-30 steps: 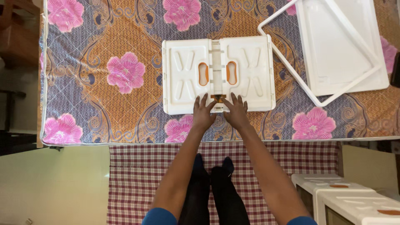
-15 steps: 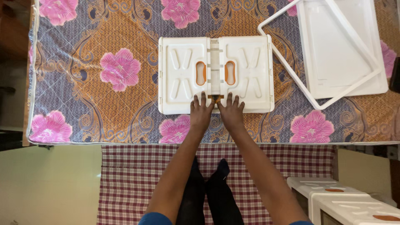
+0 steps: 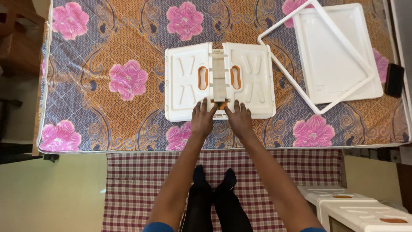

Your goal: The person assembles a white plastic storage box on a floral-patterned mattress. They unfold the box sides, insert a white frame, attach orange handles, place the lid on top, and then disassemble the box by removing the lid and frame.

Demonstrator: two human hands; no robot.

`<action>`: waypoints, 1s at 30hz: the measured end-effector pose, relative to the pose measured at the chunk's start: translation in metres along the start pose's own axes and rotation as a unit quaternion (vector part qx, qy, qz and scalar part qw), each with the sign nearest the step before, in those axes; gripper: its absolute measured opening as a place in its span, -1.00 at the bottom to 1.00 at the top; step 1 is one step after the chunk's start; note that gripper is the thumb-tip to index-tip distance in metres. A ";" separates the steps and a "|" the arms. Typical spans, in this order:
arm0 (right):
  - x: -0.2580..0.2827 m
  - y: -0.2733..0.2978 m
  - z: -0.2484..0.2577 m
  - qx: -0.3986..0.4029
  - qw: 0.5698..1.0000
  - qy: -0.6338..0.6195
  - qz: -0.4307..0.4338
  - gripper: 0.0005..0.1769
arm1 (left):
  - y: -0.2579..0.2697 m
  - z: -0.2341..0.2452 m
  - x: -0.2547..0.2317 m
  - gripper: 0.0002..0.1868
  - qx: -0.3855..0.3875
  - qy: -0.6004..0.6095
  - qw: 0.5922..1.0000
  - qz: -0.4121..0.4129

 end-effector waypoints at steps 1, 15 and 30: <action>0.000 0.000 0.010 -0.006 1.000 -0.016 -0.002 -0.39 | 0.001 0.006 0.000 -0.40 -0.009 -0.002 1.000 -0.002; -0.013 0.019 0.093 -0.192 0.952 -0.189 -0.145 -0.33 | 0.014 0.071 0.010 -0.40 -0.135 0.040 0.989 0.047; -0.070 0.041 0.136 -0.292 0.874 -0.230 -0.312 -0.44 | 0.034 0.155 0.050 -0.73 -0.280 0.123 0.927 0.219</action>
Point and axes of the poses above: each hand's wrist, its own y-axis away from the middle knuckle, its own z-axis out of the back of the hand, x = y × z, the point moved 2 cm from there along -y, towards the middle knuckle, and after that the axes turned 11 degrees about -x, right-handed, at the moved point
